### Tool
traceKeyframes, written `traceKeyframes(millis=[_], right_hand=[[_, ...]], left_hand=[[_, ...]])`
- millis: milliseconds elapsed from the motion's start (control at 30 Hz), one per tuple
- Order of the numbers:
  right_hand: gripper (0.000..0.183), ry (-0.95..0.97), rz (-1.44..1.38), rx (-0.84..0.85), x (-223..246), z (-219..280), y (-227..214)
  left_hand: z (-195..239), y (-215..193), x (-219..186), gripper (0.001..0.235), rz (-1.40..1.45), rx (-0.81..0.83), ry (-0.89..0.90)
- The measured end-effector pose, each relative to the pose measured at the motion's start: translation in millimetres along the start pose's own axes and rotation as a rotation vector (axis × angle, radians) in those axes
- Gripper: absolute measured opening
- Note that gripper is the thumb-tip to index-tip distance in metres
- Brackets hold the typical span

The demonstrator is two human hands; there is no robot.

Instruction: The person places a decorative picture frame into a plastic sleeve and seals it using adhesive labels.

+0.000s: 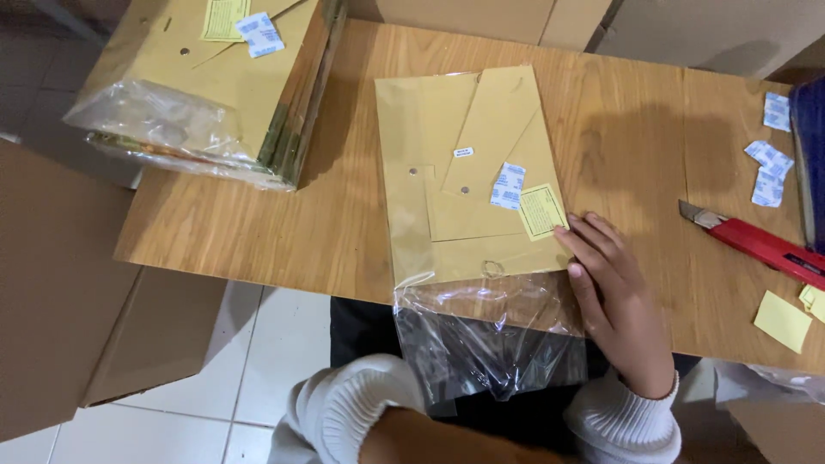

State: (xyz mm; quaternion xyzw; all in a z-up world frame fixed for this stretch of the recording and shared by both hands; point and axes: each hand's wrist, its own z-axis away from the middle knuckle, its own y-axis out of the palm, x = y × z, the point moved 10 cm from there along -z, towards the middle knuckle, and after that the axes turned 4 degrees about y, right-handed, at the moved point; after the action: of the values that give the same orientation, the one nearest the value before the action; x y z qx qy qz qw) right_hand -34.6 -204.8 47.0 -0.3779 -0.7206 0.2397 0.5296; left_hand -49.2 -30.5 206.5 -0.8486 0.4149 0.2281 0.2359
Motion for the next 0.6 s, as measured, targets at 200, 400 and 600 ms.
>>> traceKeyframes(millis=[200, 400, 600], right_hand=[[0.041, -0.005, -0.006, 0.009, 2, 0, -2], [0.058, -0.049, -0.040, 0.066, -4, 1, 3], [0.044, -0.003, -0.079, 0.021, -5, 2, 0]], left_hand=[[70, -37, 24, 0.020, -0.186, -0.045, 0.139], [150, -95, 89, 0.037, -0.853, -0.105, -0.419], [152, -87, 79, 0.037, -0.938, 0.015, -0.383]])
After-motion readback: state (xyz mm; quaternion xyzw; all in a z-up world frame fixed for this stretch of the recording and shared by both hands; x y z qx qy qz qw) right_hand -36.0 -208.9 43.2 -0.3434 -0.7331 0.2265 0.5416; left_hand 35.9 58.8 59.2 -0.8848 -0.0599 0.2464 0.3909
